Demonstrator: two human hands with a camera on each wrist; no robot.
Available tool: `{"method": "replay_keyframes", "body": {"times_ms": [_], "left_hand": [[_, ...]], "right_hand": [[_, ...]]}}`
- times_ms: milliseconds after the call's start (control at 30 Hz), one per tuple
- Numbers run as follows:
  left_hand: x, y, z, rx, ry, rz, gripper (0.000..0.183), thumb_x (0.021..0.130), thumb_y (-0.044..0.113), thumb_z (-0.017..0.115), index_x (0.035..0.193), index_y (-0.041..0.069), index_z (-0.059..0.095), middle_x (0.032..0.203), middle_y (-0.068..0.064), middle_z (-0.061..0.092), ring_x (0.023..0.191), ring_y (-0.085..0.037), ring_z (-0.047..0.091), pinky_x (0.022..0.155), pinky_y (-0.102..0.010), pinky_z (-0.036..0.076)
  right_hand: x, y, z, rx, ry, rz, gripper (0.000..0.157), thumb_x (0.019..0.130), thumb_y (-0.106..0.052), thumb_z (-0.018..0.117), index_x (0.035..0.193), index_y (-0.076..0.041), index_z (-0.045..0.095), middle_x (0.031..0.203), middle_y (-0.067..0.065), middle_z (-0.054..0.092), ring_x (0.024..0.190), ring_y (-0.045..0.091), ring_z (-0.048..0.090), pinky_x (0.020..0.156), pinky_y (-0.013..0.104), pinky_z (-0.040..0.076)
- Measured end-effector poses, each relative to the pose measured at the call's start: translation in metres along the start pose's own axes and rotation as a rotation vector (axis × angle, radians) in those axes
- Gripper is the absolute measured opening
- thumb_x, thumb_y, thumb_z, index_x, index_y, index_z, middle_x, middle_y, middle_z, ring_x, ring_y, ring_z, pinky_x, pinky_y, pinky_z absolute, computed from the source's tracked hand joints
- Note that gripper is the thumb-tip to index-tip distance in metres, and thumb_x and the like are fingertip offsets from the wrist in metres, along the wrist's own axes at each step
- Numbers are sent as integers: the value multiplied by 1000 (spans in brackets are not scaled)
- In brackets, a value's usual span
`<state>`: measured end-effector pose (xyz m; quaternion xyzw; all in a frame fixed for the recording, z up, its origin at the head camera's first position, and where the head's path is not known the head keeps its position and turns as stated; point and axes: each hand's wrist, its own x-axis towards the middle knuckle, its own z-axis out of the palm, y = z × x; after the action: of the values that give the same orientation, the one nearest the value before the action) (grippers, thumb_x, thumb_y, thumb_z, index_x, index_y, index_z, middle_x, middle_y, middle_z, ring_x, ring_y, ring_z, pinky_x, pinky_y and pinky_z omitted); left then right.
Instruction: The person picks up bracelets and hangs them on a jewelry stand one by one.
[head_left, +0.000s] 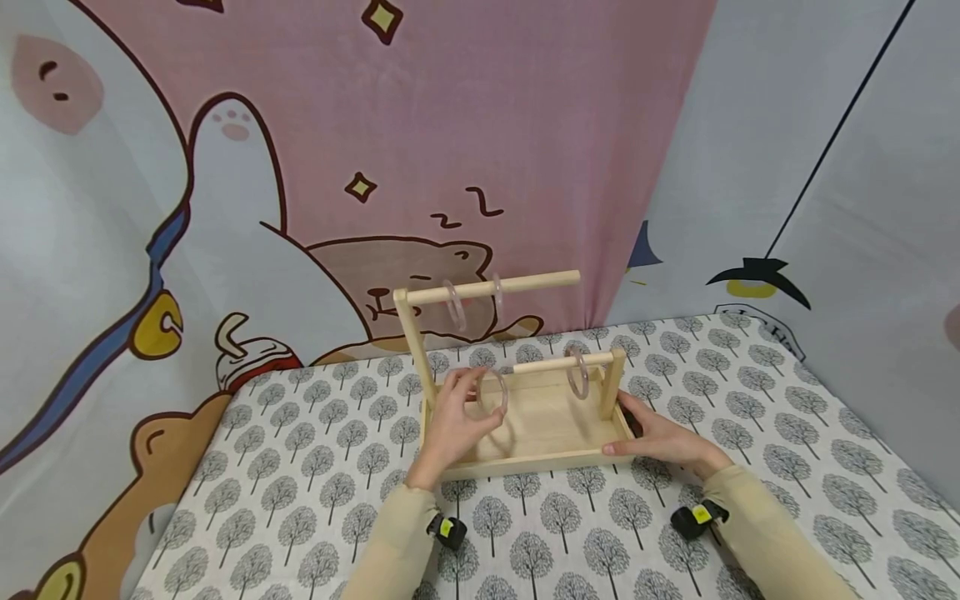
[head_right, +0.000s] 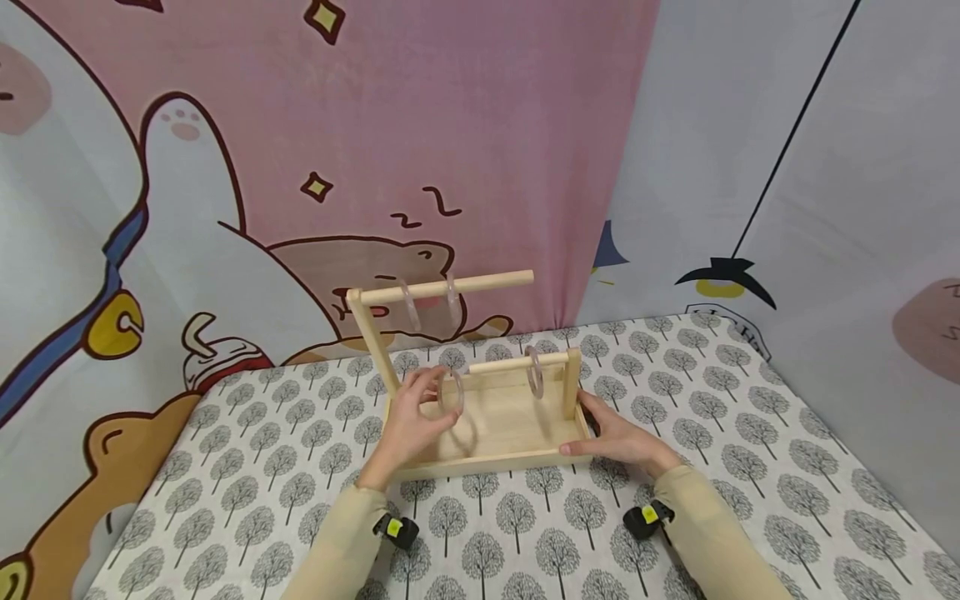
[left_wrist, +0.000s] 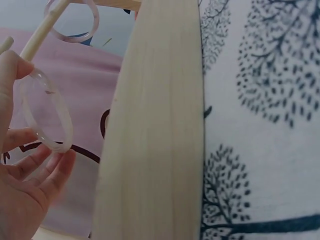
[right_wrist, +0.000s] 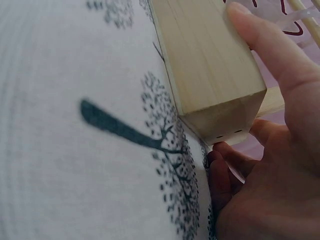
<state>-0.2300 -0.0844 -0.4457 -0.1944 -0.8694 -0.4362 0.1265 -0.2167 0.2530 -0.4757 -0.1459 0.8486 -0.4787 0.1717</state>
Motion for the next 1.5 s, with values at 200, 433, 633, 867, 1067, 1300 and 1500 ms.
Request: {"method": "replay_keyframes", "body": {"times_ms": [200,433,633,867,1067,1300,1500], "left_hand": [[3,5,-2,16,49,35,68,77,24,79,135,2,52,126,-9,52,106,-23,54,89,-45,49],[5,13,-5,-13,55,64,68,78,22,79,136,2,51,127,-11,52,105,-25,56,89,-41,50],[10,19,-4,-43,28,94,67,78,21,79,136,3,51,123,-13,53,107,-25,55,91,-42,49],[18,23,4,-121,-28,112,70,79,18,78,138,-2,46,126,-15,51,109,-27,56,92,-34,50],[23,26,11,-141,-43,135,72,79,17,78,140,-3,45,128,-16,51,108,-28,57,90,-32,51],[26,28,18,-124,-79,105,72,79,19,79,139,-2,46,131,-14,52,108,-25,58,89,-30,51],[29,31,20,-86,-110,98,71,81,24,77,140,1,46,133,-13,52,105,-28,58,88,-36,52]], "right_hand": [[1,0,0,-2,0,3,108,80,-29,79,156,-9,5,154,33,0,136,56,6,98,76,12],[1,1,1,4,-6,16,108,80,-30,78,156,-8,4,155,32,-2,137,55,4,99,75,11],[1,2,0,5,-5,11,107,81,-31,78,156,-9,5,155,31,-2,137,55,3,99,75,11],[1,2,1,-4,-9,13,108,81,-31,78,155,-7,4,154,33,-3,137,56,3,99,75,11],[1,1,0,9,-10,41,109,81,-34,78,156,-9,3,155,31,-4,138,54,2,100,74,10],[0,2,0,-4,-8,63,110,80,-36,78,156,-9,3,155,31,-4,138,54,2,100,75,9],[0,1,0,-11,-5,67,110,80,-36,77,156,-9,2,155,31,-4,138,55,3,99,75,10]]}}
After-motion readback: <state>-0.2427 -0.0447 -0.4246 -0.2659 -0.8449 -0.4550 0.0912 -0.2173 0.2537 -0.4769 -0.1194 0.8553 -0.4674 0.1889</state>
